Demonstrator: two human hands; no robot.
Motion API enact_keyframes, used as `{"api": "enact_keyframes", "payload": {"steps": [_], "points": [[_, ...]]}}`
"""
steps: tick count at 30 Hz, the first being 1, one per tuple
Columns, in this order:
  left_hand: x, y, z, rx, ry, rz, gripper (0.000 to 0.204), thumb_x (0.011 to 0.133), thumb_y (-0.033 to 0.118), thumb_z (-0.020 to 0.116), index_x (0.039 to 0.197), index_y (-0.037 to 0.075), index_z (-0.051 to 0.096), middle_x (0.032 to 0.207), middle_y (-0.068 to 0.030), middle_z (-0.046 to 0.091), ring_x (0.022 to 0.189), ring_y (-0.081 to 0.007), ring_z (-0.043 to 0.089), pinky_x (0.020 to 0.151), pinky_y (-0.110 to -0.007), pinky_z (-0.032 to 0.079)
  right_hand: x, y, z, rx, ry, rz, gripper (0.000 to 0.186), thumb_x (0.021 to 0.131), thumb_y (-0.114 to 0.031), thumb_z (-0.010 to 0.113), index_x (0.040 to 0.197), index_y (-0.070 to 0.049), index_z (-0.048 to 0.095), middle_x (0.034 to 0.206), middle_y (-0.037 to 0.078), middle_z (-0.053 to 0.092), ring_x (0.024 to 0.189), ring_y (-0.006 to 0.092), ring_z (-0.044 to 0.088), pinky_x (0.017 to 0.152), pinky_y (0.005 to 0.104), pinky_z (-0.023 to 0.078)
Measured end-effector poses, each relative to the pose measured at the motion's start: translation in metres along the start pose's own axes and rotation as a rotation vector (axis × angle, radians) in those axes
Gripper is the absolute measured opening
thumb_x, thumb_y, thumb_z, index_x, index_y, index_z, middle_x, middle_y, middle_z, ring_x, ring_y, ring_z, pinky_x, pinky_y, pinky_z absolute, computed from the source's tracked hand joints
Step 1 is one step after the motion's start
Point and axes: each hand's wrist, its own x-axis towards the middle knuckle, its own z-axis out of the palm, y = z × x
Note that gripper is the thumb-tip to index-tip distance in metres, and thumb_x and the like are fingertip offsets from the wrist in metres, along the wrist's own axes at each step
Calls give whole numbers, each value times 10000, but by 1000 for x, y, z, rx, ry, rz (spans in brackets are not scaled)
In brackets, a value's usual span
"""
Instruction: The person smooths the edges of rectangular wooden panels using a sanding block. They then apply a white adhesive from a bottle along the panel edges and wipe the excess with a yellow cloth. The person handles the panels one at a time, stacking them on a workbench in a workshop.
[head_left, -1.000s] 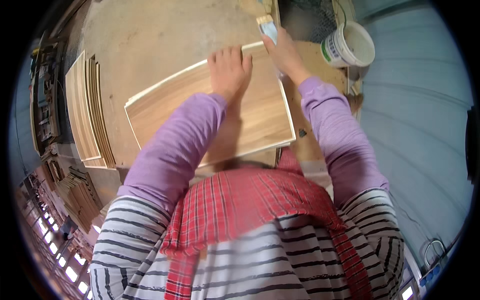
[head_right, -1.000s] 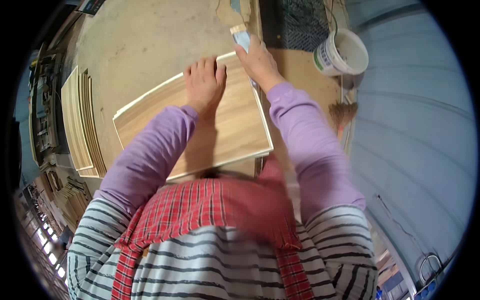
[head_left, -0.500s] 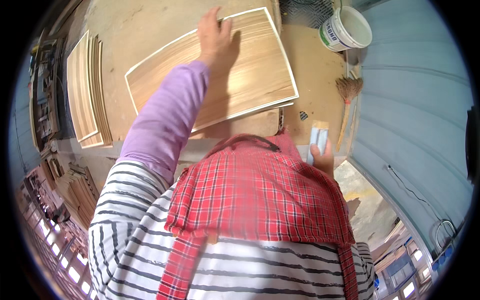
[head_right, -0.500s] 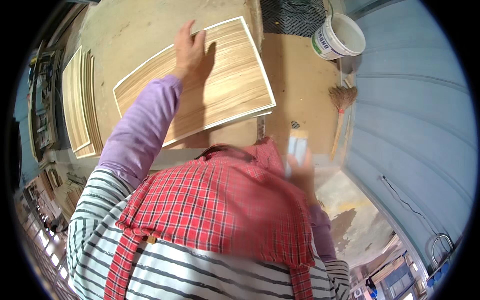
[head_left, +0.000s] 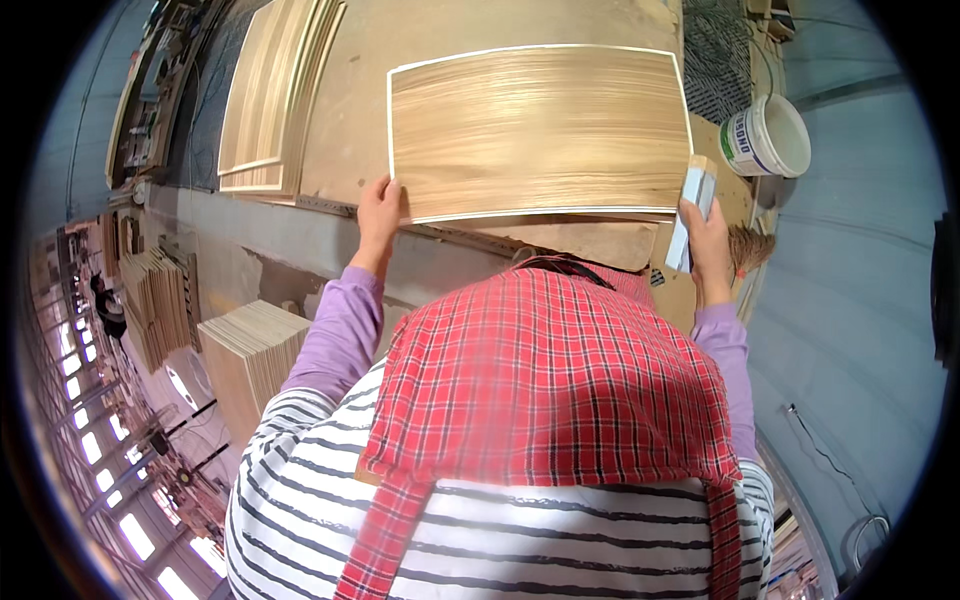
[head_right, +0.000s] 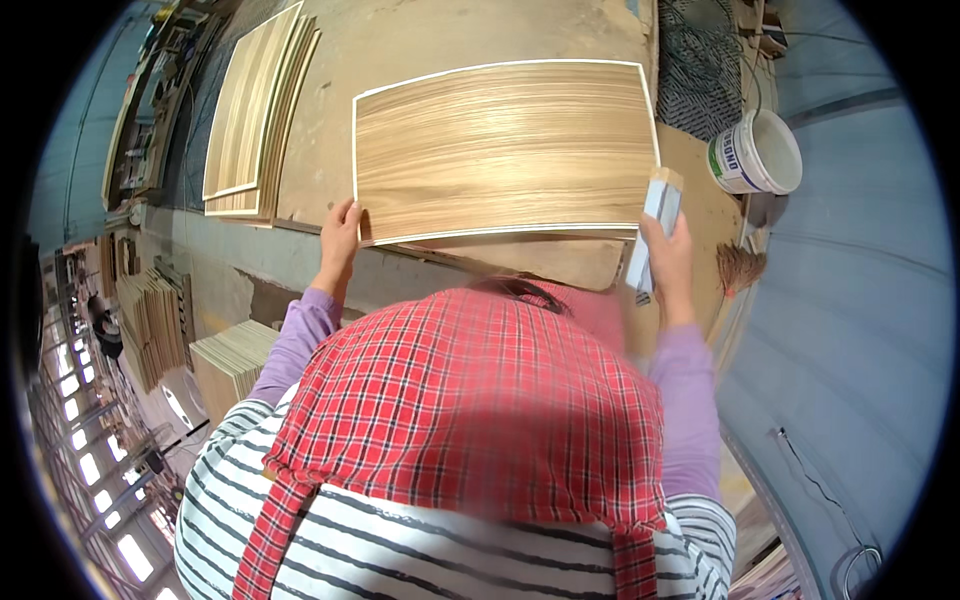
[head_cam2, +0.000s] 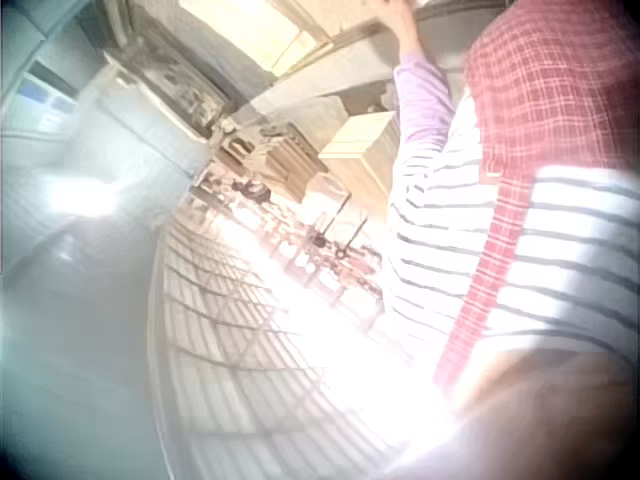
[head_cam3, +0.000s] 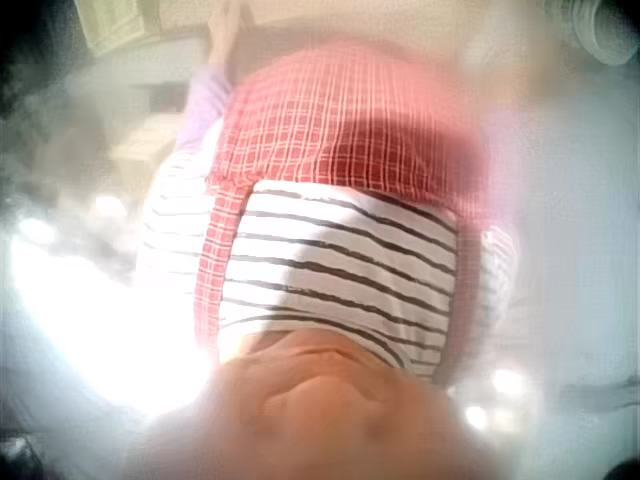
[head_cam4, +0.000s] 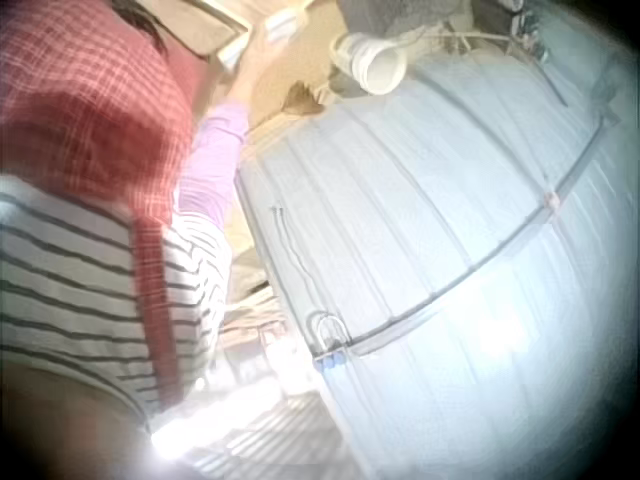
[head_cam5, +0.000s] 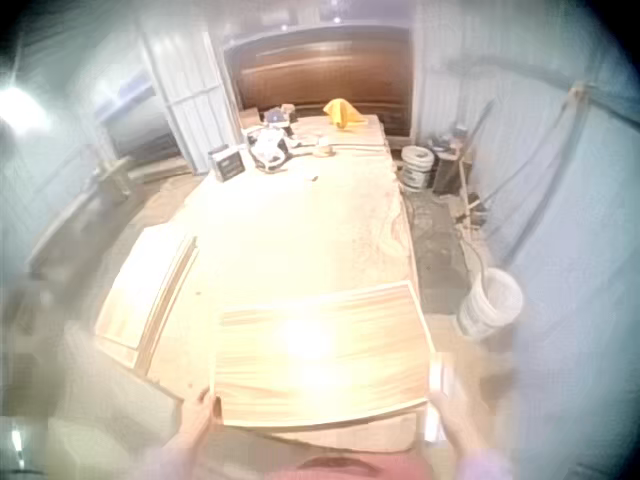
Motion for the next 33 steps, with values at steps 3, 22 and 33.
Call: {"api": "enact_keyframes", "payload": {"steps": [3, 22, 33], "points": [[-9, 25, -7, 56, -38, 13, 346, 874, 242, 549, 1119, 4, 608, 932, -135, 676, 848, -186, 626, 768, -311, 467, 9, -8, 15, -263, 30, -79, 403, 814, -192, 639, 1132, 28, 528, 1030, 143, 627, 921, 212, 590, 796, 332, 463], [-5, -19, 6, -273, -82, -232, 385, 860, 235, 656, 1142, 6, 527, 998, -104, 607, 858, -158, 580, 704, -294, 491, 190, -61, -40, -77, 10, 153, 342, 850, -272, 570, 1045, 10, 556, 798, 71, 587, 678, 176, 604, 550, 332, 486], [-150, 11, 40, -475, -238, -592, 537, 849, 228, 672, 1295, 34, 443, 1113, -80, 582, 934, -139, 547, 768, -279, 452, 273, -87, 51, -274, -512, -281, 676, 829, -327, 688, 1344, 7, 404, 1266, 166, 537, 1111, 243, 552, 926, 353, 436]]}}
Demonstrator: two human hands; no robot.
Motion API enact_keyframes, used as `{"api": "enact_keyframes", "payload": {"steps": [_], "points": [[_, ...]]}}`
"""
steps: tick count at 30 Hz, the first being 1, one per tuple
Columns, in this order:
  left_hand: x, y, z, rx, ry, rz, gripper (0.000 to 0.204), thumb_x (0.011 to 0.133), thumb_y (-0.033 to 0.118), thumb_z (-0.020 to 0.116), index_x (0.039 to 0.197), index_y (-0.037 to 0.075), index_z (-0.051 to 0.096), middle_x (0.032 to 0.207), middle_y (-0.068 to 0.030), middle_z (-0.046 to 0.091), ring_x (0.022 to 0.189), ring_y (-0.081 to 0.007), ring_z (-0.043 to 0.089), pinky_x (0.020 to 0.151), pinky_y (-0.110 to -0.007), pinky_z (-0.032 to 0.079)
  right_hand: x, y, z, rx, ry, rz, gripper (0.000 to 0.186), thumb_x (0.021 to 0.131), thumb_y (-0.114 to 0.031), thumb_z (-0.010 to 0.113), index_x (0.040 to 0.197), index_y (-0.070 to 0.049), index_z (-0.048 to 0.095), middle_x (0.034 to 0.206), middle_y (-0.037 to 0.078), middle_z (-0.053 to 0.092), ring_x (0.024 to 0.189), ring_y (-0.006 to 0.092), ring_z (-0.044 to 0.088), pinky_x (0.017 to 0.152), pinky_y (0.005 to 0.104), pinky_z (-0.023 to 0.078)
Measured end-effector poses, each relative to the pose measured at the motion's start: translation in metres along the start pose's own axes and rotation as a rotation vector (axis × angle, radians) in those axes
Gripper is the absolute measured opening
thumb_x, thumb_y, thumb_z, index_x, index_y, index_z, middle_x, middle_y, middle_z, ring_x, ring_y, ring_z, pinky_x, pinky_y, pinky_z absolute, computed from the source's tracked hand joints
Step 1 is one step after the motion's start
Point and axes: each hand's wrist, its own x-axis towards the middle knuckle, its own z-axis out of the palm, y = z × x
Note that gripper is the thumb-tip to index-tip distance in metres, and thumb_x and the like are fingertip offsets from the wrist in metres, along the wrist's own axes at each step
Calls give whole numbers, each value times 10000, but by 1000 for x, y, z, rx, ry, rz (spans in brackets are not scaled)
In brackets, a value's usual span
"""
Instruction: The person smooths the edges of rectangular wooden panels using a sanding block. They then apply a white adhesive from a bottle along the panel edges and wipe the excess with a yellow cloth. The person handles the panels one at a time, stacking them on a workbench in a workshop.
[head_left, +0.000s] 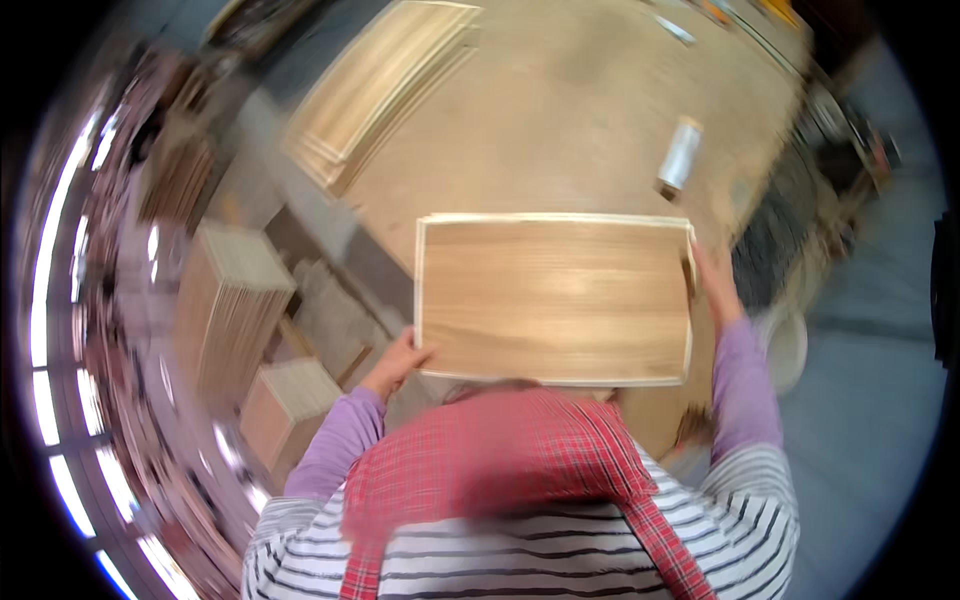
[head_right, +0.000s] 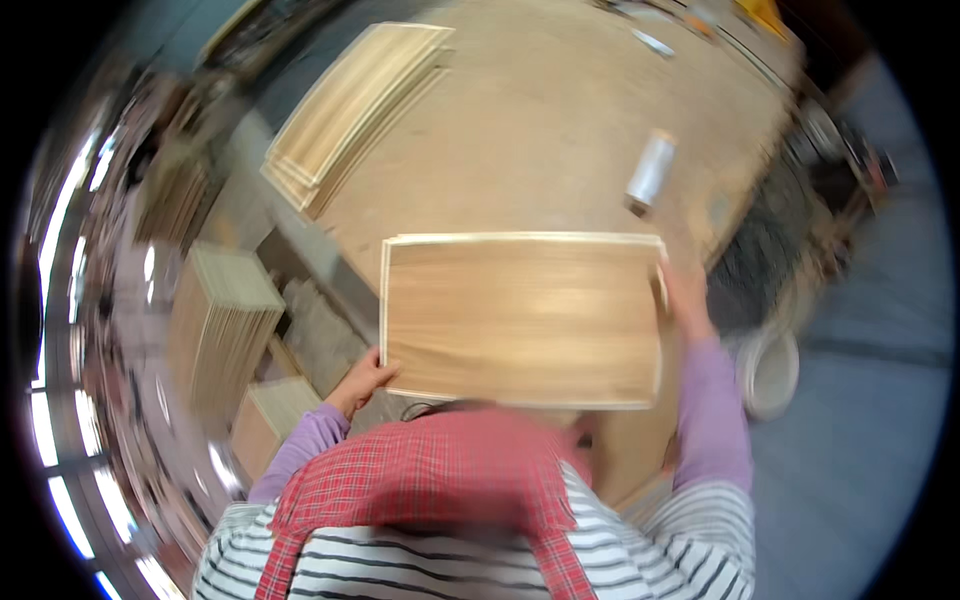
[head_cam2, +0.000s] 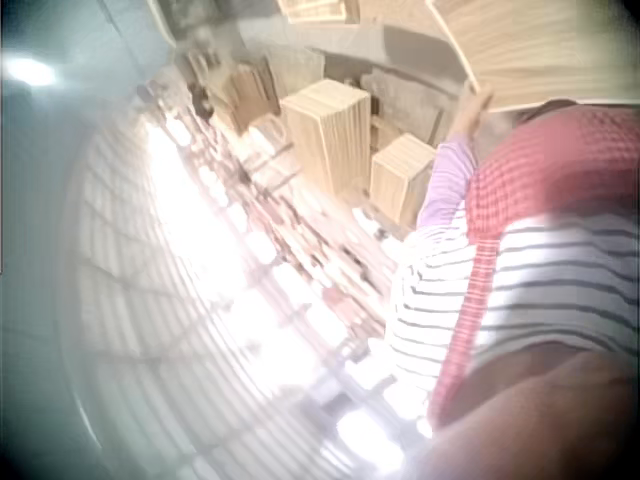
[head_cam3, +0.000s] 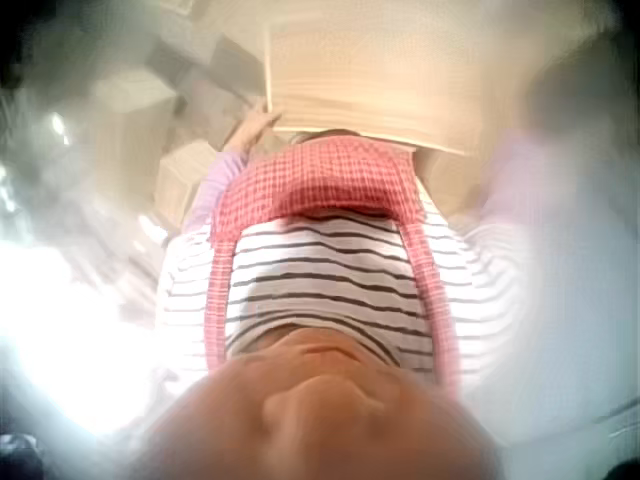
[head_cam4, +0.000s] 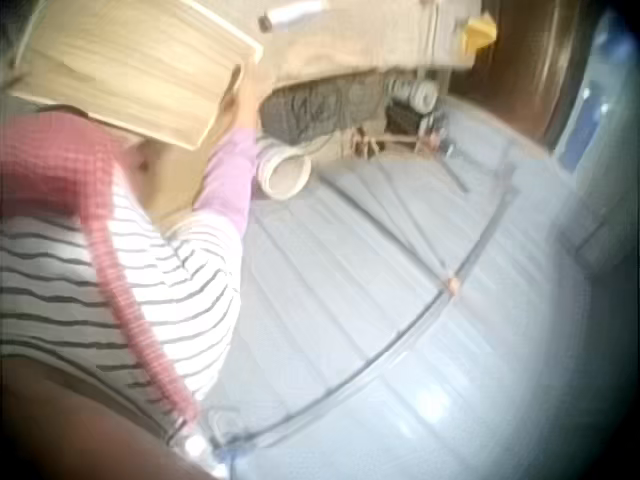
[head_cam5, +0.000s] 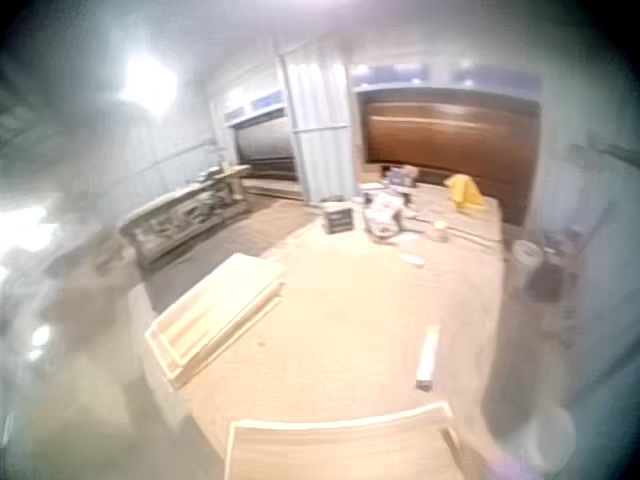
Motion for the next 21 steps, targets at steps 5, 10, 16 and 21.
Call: {"api": "enact_keyframes", "payload": {"steps": [5, 10, 16, 21], "points": [[-6, 11, 24, -144, -131, 101, 576, 899, 356, 592, 1348, 29, 439, 1244, -100, 565, 1099, -183, 541, 938, -340, 433, -47, 78, -8, -197, -132, 275, 573, 869, -318, 638, 1280, 35, 453, 1203, 163, 564, 1105, 235, 532, 926, 348, 419], [22, 32, 52, -238, 348, -26, 720, 789, 620, 610, 1154, 0, 619, 1110, -167, 624, 994, -231, 607, 845, -347, 478, -92, -8, 19, 177, -225, 361, 609, 916, -430, 562, 1257, 66, 469, 1176, 107, 575, 1049, 197, 547, 880, 311, 449], [31, 51, 63, -31, 505, 149, 711, 763, 610, 627, 1132, 3, 621, 1073, -215, 634, 1018, -319, 611, 863, -379, 472, -47, 109, -62, -528, -271, 235, 597, 919, -456, 519, 1148, 96, 539, 784, 190, 633, 713, 290, 581, 636, 400, 474], [27, 123, 39, -239, 351, 823, 555, 849, 467, 606, 1166, 13, 566, 1075, -169, 639, 1010, -292, 613, 871, -360, 476, -103, -3, -28, -617, 28, -299, 528, 934, -371, 518, 1144, 113, 521, 816, 181, 636, 673, 298, 583, 636, 400, 485]]}}
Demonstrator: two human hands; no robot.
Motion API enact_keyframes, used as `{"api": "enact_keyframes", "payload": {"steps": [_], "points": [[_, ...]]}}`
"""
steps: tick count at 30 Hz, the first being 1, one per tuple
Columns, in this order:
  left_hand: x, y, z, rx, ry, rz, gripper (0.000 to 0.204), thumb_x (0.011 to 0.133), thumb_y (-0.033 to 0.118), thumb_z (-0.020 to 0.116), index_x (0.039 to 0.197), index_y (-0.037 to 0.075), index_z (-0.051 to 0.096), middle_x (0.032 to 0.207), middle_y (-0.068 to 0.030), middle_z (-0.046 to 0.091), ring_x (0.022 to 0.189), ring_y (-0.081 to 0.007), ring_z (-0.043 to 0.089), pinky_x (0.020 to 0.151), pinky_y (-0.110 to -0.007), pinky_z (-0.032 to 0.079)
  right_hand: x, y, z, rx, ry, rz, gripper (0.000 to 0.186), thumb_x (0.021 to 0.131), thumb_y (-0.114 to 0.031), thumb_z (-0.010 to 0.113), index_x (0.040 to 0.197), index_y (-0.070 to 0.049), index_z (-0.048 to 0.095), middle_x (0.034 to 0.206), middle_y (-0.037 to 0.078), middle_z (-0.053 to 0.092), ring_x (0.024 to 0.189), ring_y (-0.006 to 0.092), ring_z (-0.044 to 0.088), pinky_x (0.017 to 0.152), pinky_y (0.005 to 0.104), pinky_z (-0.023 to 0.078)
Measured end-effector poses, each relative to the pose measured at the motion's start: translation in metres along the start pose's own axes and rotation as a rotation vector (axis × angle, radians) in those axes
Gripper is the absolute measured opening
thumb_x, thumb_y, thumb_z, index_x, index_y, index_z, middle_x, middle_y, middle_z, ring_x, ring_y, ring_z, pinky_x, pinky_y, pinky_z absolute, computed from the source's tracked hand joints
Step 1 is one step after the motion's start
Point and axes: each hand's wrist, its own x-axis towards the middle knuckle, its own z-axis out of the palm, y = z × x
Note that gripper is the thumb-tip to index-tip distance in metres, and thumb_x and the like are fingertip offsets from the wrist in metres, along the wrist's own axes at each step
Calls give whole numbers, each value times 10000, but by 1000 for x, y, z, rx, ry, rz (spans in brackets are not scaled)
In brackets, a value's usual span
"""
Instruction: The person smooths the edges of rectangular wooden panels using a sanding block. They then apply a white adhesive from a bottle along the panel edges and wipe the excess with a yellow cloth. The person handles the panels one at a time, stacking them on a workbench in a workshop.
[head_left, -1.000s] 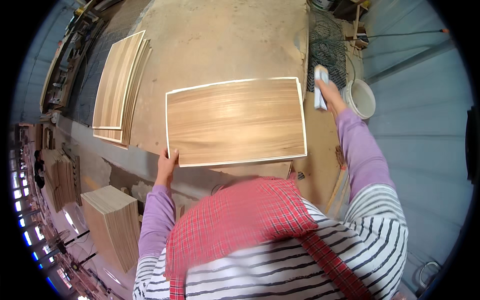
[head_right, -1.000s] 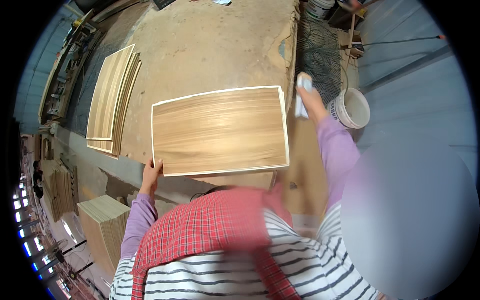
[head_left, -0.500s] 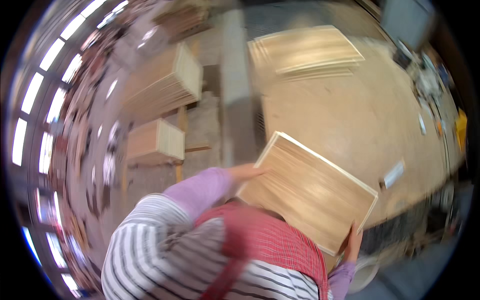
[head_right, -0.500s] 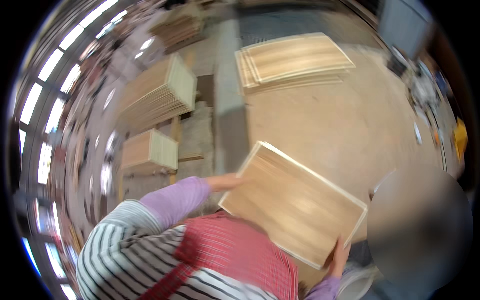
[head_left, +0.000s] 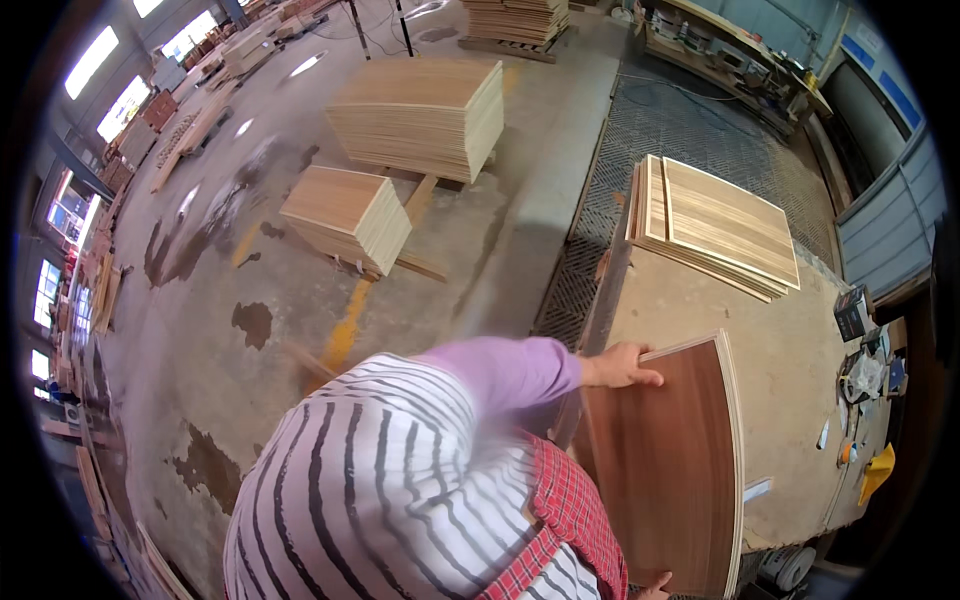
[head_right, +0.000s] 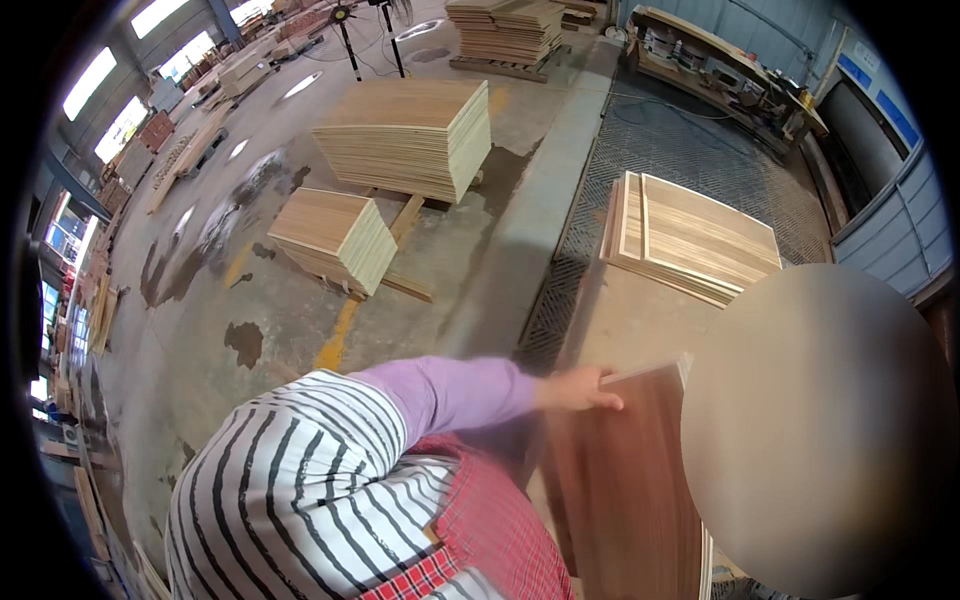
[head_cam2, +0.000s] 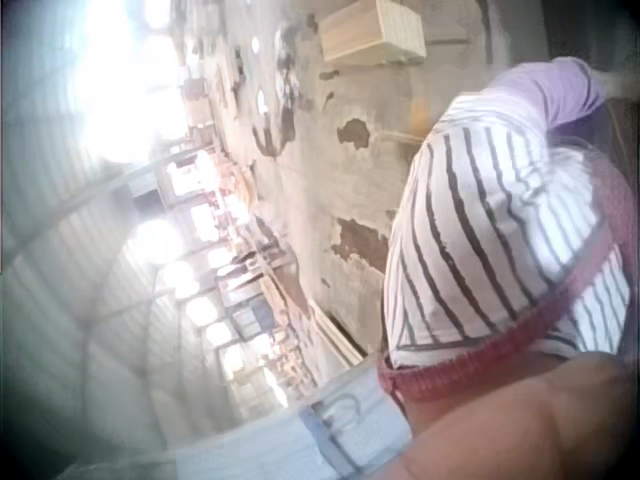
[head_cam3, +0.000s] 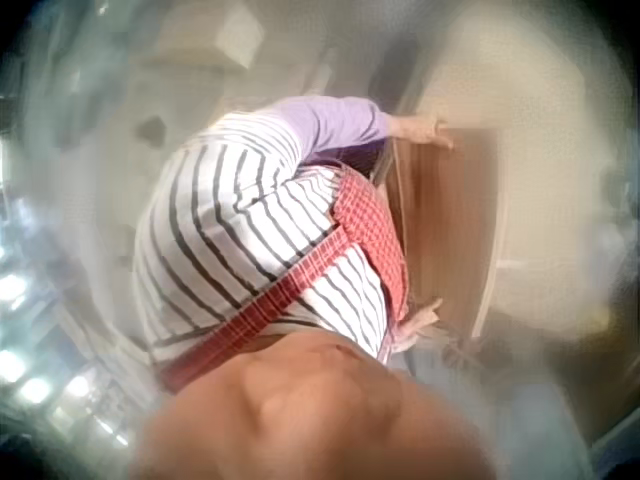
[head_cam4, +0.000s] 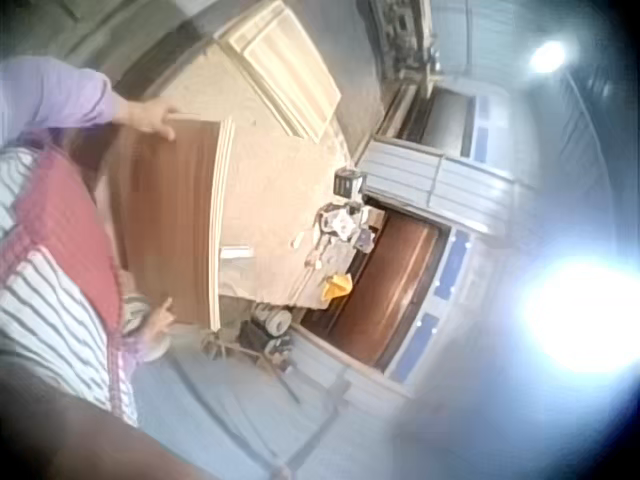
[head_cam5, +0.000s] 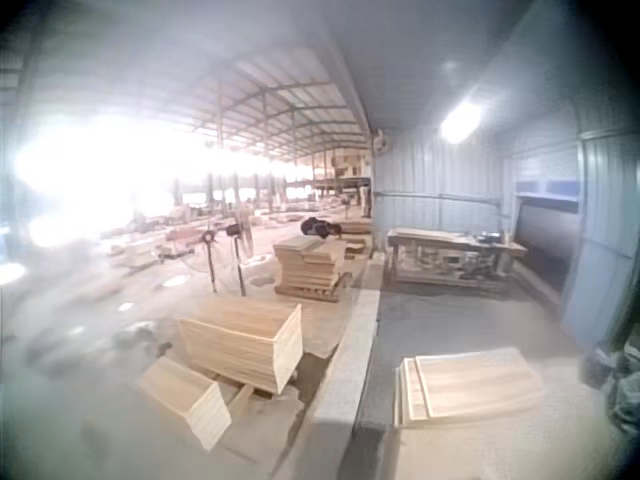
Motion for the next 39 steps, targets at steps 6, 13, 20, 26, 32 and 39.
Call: {"api": "enact_keyframes", "payload": {"steps": [6, 13, 20, 26, 32, 39], "points": [[44, -47, -40, -819, -668, -115, 459, 931, 434, 516, 1173, 47, 570, 1016, -104, 644, 956, -195, 607, 856, -351, 495, 2, -49, 4, 55, -10, 52, 508, 936, -359, 514, 1119, 114, 524, 829, 188, 635, 683, 308, 585, 649, 405, 488], [34, -103, -60, 17, -574, -74, 344, 928, 367, 511, 1093, 83, 615, 989, -96, 633, 904, -165, 587, 809, -335, 472, 18, -66, 37, 189, -34, 97, 486, 939, -346, 508, 1090, 116, 528, 845, 196, 634, 694, 320, 588, 664, 411, 490], [36, -128, -74, -233, -530, -368, 341, 894, 208, 575, 1179, 24, 549, 1146, -142, 572, 1023, -215, 578, 884, -346, 472, 12, -45, 23, 253, -24, 87, 465, 942, -332, 503, 1061, 117, 531, 861, 204, 633, 706, 332, 590, 679, 417, 493], [-49, -1, -98, -38, -560, -200, 390, 848, 205, 625, 1167, -6, 547, 1081, -144, 602, 976, -214, 572, 826, -336, 462, -9, -36, 7, 325, 43, -121, 449, 945, -320, 498, 1036, 118, 534, 875, 211, 632, 715, 343, 592, 692, 422, 496], [-163, -65, -130, -39, 164, -352, 629, 928, 538, 438, 1253, 10, 541, 1247, -163, 573, 1165, -250, 529, 984, -358, 407, -14, -70, 49, 433, -330, -10, 797, 881, -622, 470, 1273, 72, 466, 1266, 245, 512, 1065, 281, 513, 917, 373, 403], [-269, -39, -184, -292, 566, -502, 764, 910, 654, 313, 1267, 16, 533, 1301, -154, 536, 1249, -279, 454, 1041, -343, 336, 16, -172, 66, 59, -237, 95, 854, 863, -681, 421, 1285, 61, 470, 1281, 252, 495, 1102, 304, 484, 959, 376, 362]]}}
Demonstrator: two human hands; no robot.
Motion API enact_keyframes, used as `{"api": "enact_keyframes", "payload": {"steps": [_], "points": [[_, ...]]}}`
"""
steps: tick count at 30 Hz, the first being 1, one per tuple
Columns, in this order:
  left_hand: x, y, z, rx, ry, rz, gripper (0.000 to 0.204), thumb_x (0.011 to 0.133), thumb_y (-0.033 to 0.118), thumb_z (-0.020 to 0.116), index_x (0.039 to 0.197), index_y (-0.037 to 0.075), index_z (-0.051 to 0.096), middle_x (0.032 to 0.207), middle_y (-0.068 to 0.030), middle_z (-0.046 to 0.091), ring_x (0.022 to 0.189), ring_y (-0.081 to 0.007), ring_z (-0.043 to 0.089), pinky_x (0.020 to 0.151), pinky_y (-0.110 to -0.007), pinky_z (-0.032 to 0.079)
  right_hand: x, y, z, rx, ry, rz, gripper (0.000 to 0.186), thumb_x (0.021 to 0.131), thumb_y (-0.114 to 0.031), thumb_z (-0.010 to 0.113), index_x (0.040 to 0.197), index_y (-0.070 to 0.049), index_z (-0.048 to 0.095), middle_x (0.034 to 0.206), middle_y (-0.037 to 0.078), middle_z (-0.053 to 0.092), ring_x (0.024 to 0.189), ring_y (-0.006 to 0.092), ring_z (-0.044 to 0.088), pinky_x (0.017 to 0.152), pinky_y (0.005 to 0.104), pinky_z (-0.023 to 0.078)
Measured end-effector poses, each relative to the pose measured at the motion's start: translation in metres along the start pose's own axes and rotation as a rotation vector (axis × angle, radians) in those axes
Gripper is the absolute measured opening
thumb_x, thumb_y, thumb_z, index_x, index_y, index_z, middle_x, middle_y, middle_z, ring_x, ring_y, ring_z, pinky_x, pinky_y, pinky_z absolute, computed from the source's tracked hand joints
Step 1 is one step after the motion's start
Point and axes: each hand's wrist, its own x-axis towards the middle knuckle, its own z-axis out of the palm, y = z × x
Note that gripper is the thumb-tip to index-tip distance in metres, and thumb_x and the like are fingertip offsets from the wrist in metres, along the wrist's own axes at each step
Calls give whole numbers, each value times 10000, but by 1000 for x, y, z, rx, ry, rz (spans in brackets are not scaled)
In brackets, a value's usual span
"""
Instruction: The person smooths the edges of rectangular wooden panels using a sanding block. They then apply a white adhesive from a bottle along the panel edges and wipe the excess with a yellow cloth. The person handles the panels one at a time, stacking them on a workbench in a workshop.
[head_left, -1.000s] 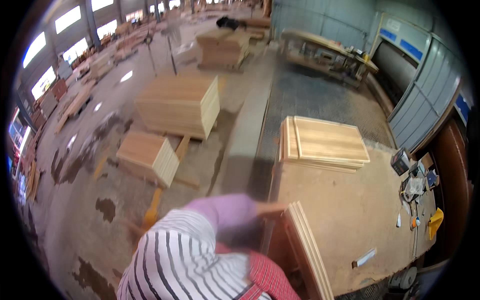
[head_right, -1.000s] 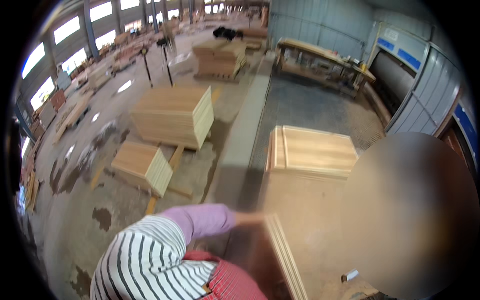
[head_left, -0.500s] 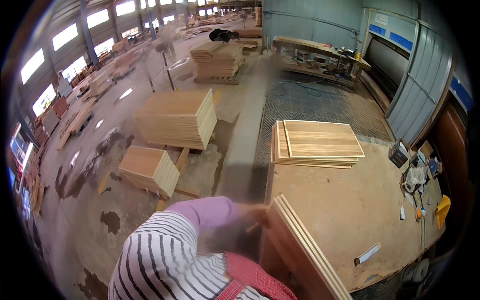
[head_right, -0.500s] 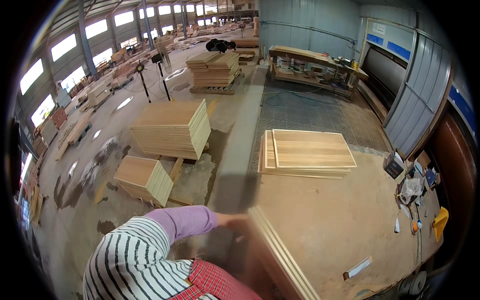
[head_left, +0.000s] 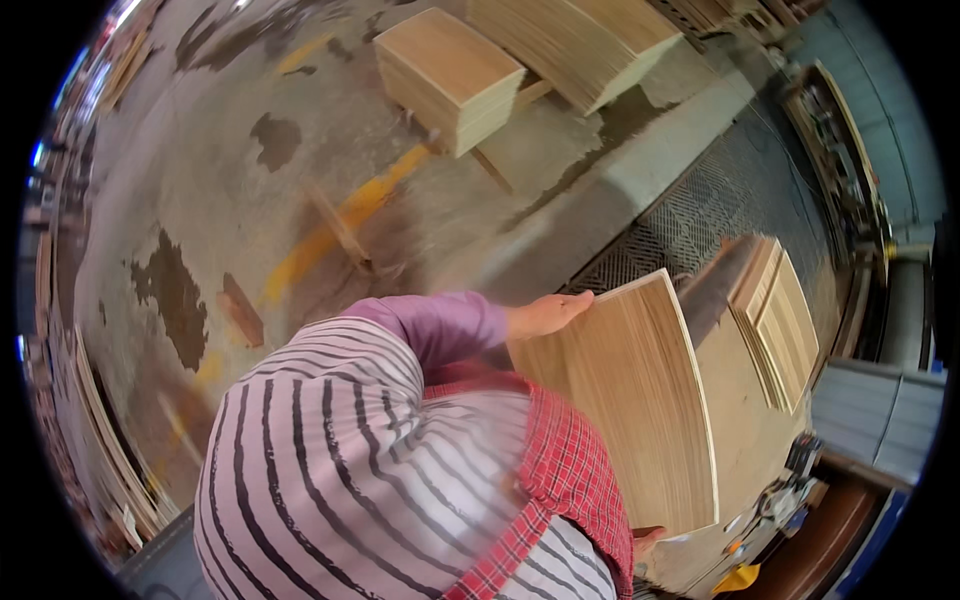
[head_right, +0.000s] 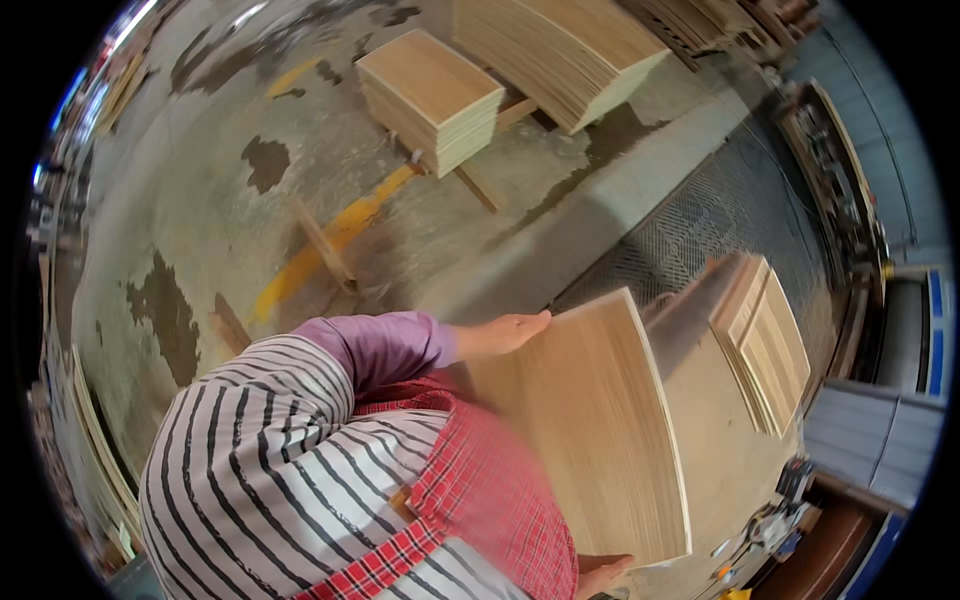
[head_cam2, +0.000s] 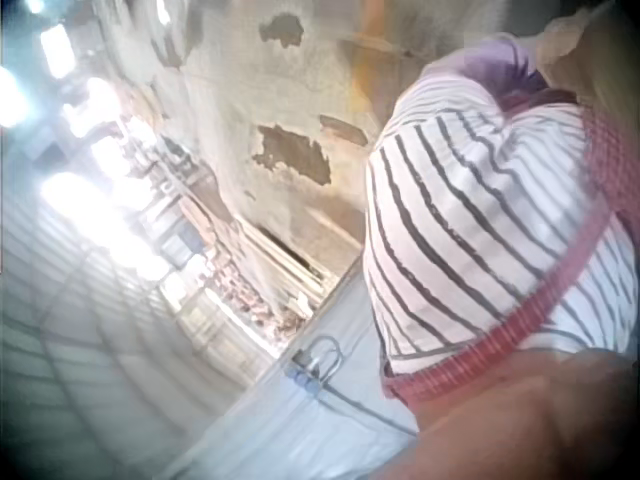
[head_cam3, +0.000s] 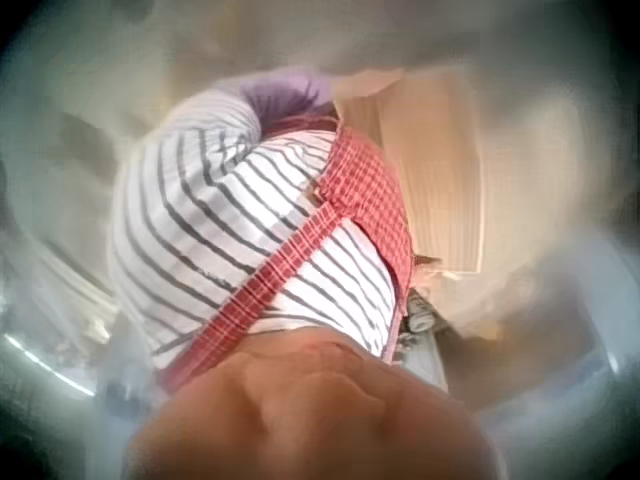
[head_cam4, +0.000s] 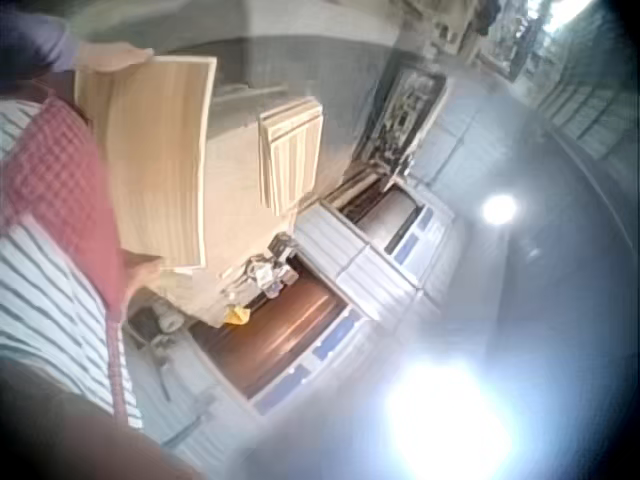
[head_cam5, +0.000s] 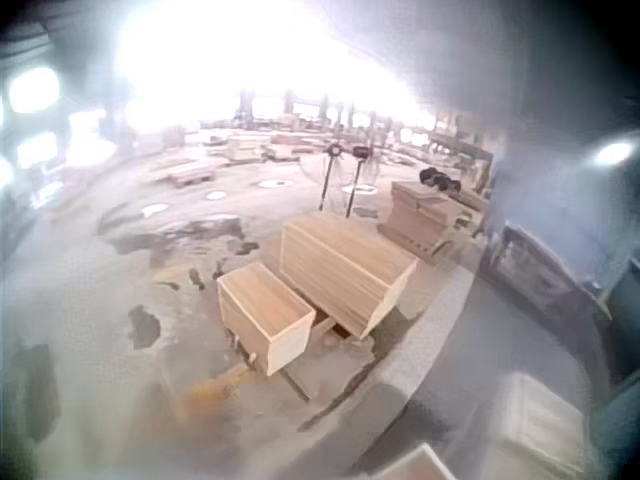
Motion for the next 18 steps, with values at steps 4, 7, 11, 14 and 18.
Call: {"api": "enact_keyframes", "payload": {"steps": [4, 7, 11, 14, 18], "points": [[16, -26, -83, -202, 198, 32, 723, 936, 618, 289, 1257, 24, 547, 1308, -136, 534, 1256, -253, 446, 1050, -337, 321, -62, -149, 93, -44, -58, -114, 824, 886, -649, 391, 1344, 35, 415, 1396, 215, 394, 1260, 320, 383, 1061, 371, 270], [1, -20, -155, -273, 271, 76, 700, 950, 592, 280, 1259, 22, 543, 1307, -134, 536, 1254, -251, 450, 1053, -332, 318, -83, -211, 146, -24, -219, -178, 719, 943, -527, 415, 1398, 24, 332, 1462, 182, 315, 1328, 288, 327, 1104, 379, 241], [-32, -5, -210, -186, 592, 130, 684, 961, 567, 270, 1251, 10, 542, 1327, -144, 517, 1266, -267, 441, 1060, -333, 315, -110, -278, 214, -54, -355, -326, 711, 939, -533, 420, 1389, 14, 357, 1450, 180, 335, 1302, 286, 363, 1079, 385, 288], [-35, -26, -265, -158, 676, 169, 649, 976, 520, 268, 1262, -5, 522, 1360, -162, 474, 1293, -296, 409, 1079, -349, 303, -105, -299, 298, 185, -528, -364, 690, 945, -539, 365, 1336, 26, 431, 1360, 205, 445, 1239, 311, 440, 1037, 374, 332], [-45, -34, -323, 94, 959, 328, 600, 977, 501, 263, 1289, 50, 507, 1331, -193, 484, 1265, -336, 432, 1076, -368, 313, -157, -336, 437, 353, -865, -344, 676, 951, -534, 335, 1292, 33, 472, 1303, 215, 499, 1195, 322, 481, 1010, 372, 355]]}}
